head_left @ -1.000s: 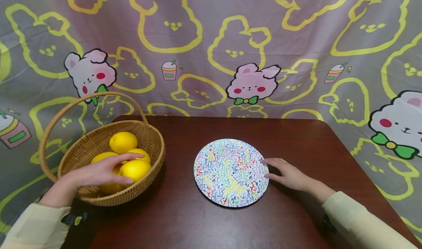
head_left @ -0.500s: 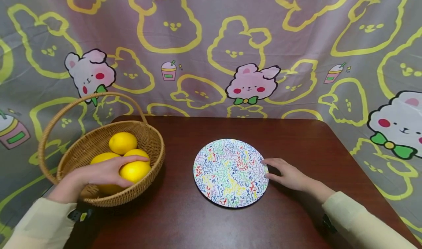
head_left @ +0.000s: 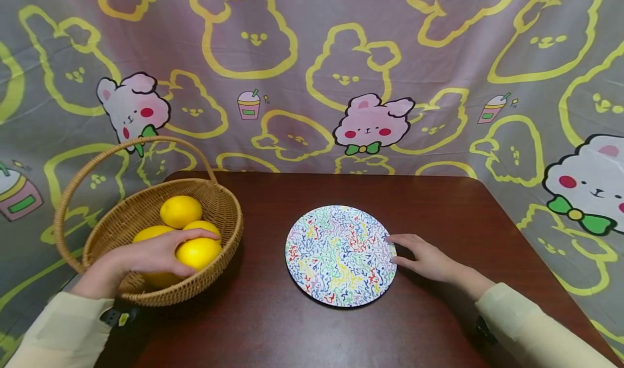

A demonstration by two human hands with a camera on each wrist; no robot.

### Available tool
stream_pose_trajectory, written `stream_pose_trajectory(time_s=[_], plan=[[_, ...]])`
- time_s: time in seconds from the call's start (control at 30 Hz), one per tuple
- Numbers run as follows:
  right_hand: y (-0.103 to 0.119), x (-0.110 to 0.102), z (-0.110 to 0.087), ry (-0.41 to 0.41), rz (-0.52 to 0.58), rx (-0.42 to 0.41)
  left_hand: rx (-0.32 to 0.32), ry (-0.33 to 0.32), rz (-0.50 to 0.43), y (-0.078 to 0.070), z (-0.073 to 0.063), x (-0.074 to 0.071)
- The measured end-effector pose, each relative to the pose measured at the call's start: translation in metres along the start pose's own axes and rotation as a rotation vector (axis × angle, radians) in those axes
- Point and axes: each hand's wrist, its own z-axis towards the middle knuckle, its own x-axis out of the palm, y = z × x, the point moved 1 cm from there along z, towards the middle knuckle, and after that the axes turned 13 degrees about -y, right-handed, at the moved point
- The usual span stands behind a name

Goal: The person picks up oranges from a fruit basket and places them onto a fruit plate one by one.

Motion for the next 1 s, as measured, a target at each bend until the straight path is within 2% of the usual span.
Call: stream_pose_trajectory(time_s=[0.27, 0.5, 0.6, 0.83, 1.0], plan=[[0.000, 0.001, 0.000, 0.001, 0.000, 0.005, -0.002, -0.032, 0.004, -0.001, -0.001, 0.001], [0.000, 0.001, 0.000, -0.003, -0.002, 0.006, -0.027, -0.103, 0.001, -0.001, -0.004, -0.001], [-0.001, 0.001, 0.000, -0.005, -0.004, 0.005, -0.053, -0.126, 0.001, -0.004, -0.006, -0.003], [-0.001, 0.001, 0.000, -0.005, -0.001, 0.002, -0.063, -0.160, -0.087, -0.013, -0.007, -0.012], [-0.002, 0.001, -0.001, -0.003, 0.004, 0.008, -0.073, -0.198, -0.065, -0.019, -0.009, -0.018]])
